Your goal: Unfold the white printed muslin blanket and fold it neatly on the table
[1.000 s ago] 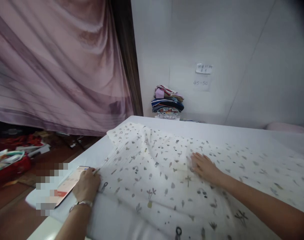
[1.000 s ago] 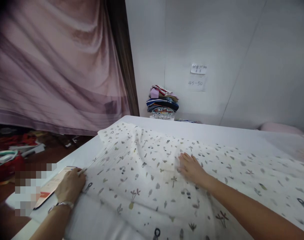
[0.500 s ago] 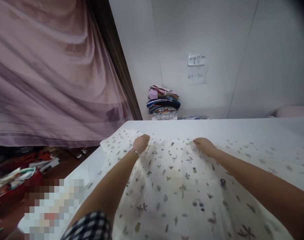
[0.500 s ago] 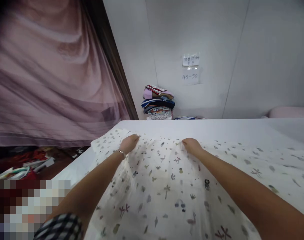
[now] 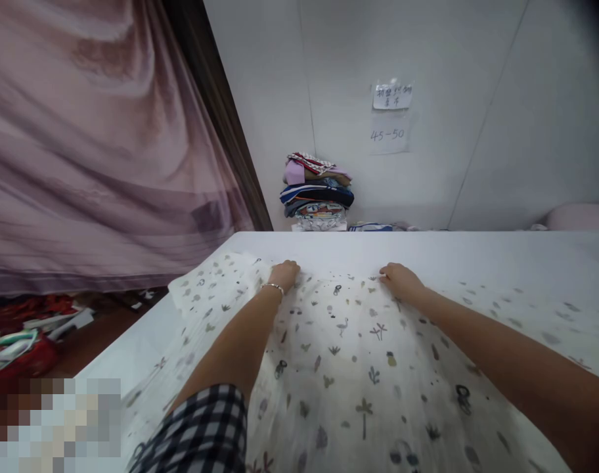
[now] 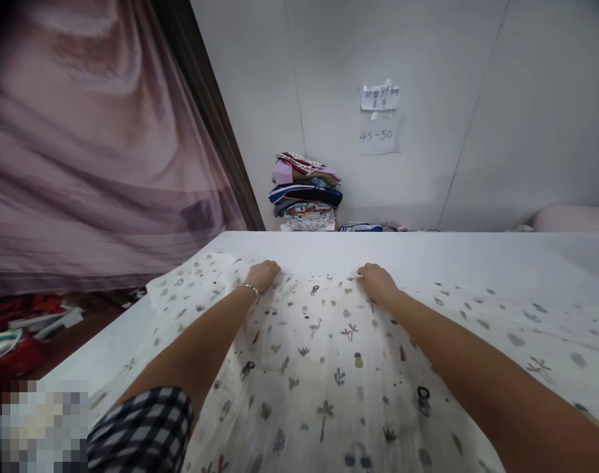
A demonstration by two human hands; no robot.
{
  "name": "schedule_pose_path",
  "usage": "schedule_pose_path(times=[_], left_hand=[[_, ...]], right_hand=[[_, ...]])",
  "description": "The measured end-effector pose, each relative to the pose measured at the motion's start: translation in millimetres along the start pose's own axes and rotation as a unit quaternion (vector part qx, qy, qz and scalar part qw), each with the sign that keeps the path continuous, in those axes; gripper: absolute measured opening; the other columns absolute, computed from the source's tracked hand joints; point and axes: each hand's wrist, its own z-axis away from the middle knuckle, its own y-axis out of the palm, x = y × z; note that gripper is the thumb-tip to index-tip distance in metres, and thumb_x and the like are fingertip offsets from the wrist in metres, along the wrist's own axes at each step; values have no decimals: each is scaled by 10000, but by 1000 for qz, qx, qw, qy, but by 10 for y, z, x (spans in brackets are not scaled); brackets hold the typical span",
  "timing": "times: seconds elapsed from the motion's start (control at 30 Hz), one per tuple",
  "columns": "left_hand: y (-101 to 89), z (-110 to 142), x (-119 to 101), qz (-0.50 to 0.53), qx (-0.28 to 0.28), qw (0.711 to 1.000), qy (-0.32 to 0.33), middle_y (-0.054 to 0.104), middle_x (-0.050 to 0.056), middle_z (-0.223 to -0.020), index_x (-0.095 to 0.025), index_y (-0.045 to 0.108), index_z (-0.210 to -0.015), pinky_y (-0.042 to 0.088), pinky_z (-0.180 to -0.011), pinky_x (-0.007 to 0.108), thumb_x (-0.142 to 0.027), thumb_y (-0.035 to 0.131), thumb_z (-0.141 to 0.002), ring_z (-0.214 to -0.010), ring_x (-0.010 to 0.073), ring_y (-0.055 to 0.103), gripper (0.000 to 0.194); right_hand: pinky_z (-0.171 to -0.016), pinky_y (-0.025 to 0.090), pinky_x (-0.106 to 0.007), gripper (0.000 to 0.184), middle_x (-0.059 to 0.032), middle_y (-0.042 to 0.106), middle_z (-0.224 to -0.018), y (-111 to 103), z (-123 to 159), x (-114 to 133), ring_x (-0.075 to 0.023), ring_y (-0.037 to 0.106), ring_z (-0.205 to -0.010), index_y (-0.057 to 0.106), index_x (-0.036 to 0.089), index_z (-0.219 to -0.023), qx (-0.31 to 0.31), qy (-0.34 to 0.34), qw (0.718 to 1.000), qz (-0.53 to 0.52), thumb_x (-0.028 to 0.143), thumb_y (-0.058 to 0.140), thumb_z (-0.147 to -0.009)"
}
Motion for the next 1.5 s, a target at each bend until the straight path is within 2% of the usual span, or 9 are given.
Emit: schedule_pose_path(times=[0.2,0.27,0.37,0.53,0.7,0.83,1.07,1.27,1.5], left_hand=[[-41,111,107,-13,-15,999,28,611,109,-1000,-164,631,-920,410,-853,327,-62,401,-791,-1040,213,496,283],[-59,124,106,-14,-16,999,25,612,118,-985,-158,636,-910,412,-840,335,-92,398,-812,-1025,222,500,265],[-82,127,85,-11,-17,1000,18,610,119,-990,-159,635,-935,419,-821,327,-124,408,-825,-1016,222,504,254],[-114,128,56,-5,-18,1000,10,591,121,-1041,-153,628,-956,423,-823,319,-145,405,-832,-1026,223,503,256],[-137,138,27,3,-5,999,33,572,49,-1158,-258,552,-1134,412,-854,270,-60,402,-787,-1078,170,482,427],[-132,123,19,3,19,999,31,604,48,-1096,-261,600,-1054,419,-845,274,-56,422,-771,-1060,173,495,392],[-116,115,102,15,10,1000,22,603,84,-1063,-201,630,-931,412,-851,286,-150,440,-808,-1071,194,498,232],[-160,-19,125,24,-15,998,-56,621,88,-1070,-208,565,-1025,440,-778,309,-197,378,-843,-949,196,585,261],[-88,-249,-53,12,2,995,-96,656,133,-979,-170,556,-1074,439,-771,319,-107,390,-812,-939,212,607,316]], right_hand=[[-783,376,-300,284,-107,604,-944,-134,293,42,-211,523,-905,633,151,-874,-76,-86,993,-3,204,354,-891],[-761,388,-297,292,-100,611,-935,-197,415,90,-204,535,-873,614,161,-897,-60,-94,993,-29,231,330,-900],[-707,416,-292,330,-86,632,-920,-272,600,141,-195,560,-808,596,187,-940,-1,-90,993,-77,298,286,-914],[-833,423,-330,351,-98,598,-1135,-301,822,192,-225,550,-995,572,211,-1118,9,-121,989,-87,293,315,-893],[-742,430,-297,283,-79,624,-997,-282,900,302,-197,566,-880,600,212,-969,29,-180,981,-62,222,332,-878],[-706,414,-275,248,-68,625,-971,-294,852,318,-186,569,-845,583,213,-925,15,-117,990,-78,227,340,-878],[-671,397,-280,248,-65,638,-952,-218,752,196,-192,572,-801,583,199,-908,9,-42,995,-93,311,364,-883],[-603,361,-261,239,-59,650,-870,-143,619,103,-184,569,-747,580,195,-833,8,21,996,-87,308,374,-880],[-585,333,-255,237,-78,642,-870,-63,262,-14,-187,568,-764,601,181,-860,5,83,996,-41,257,378,-884]])
